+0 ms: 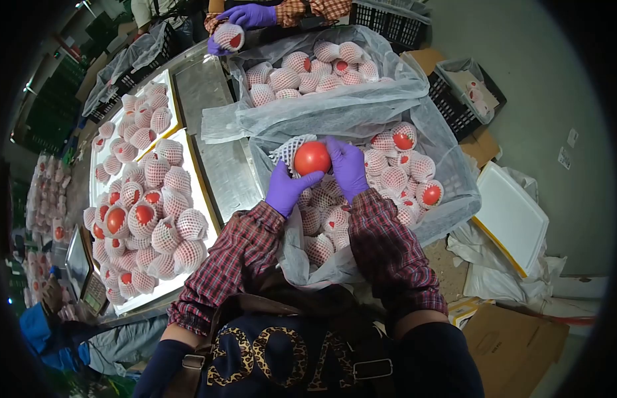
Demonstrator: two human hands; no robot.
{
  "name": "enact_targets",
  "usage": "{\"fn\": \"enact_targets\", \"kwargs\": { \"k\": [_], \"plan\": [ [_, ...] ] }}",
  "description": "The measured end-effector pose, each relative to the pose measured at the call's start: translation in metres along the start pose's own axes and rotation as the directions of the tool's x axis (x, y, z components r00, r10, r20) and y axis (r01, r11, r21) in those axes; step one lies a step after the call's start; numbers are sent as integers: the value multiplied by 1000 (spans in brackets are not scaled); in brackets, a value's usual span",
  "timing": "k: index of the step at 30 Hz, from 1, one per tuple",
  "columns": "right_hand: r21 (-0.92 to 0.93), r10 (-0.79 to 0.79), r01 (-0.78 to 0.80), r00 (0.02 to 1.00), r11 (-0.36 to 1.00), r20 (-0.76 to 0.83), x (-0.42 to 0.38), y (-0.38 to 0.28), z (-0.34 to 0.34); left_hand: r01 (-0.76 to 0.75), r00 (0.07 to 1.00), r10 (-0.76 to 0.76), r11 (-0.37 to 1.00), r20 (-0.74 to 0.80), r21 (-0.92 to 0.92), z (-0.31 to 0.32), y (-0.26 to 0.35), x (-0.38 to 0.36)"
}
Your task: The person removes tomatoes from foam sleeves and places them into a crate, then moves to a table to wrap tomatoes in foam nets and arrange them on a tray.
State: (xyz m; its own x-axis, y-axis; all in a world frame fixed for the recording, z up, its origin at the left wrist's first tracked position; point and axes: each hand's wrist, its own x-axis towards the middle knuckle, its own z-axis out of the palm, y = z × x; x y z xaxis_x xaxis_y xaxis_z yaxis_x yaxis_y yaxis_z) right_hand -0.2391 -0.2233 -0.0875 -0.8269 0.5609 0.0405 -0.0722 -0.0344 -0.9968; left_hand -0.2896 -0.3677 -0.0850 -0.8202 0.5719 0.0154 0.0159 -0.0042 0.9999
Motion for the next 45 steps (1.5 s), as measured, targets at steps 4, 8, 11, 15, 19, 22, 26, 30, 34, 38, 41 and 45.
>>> {"fn": "enact_targets", "kwargs": {
  "k": [4, 8, 11, 15, 19, 22, 26, 30, 34, 38, 41, 45],
  "plan": [
    [-114, -4, -4, 998, 993, -70, 3, 1, -2, 292, 953, -187, 769, 236, -569, -7, 6, 10],
    [15, -72, 72, 997, 997, -15, 10, 17, -5, 478, 878, -186, 348, 441, -806, -13, 13, 12],
    [143, 140, -204, 921, 968, 364, 17, 37, -5, 562, 827, -100, 153, 553, -813, -23, 22, 10],
    [-169, -69, 274, 685, 947, 725, -8, 9, 2, 622, 773, -21, -170, 634, -764, -27, 28, 8],
    [136, 45, -152, 811, 979, 584, -23, -27, 23, 668, 729, 57, -279, 682, -690, -28, 34, 2],
    [-174, -90, 180, 899, 968, 428, -12, -11, 2, 568, 823, -63, 71, 565, -820, -26, 24, -1],
    [-303, -464, 472, 880, 828, 103, -5, 1, -9, 216, 970, -162, 915, 179, -342, -26, 35, -8],
    [-81, -275, 363, 816, 928, 508, -35, -38, 30, -158, 974, 102, 944, -202, -289, -50, 30, -10],
    [-363, 143, 74, 834, 929, 534, -31, -10, 29, -269, 894, 154, 936, -422, -228, -157, 41, -39],
    [-586, 300, 165, 731, 793, 613, -34, 7, 18, -254, 511, 404, 914, -759, 315, -253, 72, -129],
    [-672, 289, 342, 709, 657, 643, -34, 42, 1, -161, 257, 338, 939, -906, 304, -324, 28, -191],
    [-861, 787, -60, 443, 504, 430, -48, 27, 29, 725, 121, 509, 541, -852, 427, -390, -63, -232]
  ]
}}
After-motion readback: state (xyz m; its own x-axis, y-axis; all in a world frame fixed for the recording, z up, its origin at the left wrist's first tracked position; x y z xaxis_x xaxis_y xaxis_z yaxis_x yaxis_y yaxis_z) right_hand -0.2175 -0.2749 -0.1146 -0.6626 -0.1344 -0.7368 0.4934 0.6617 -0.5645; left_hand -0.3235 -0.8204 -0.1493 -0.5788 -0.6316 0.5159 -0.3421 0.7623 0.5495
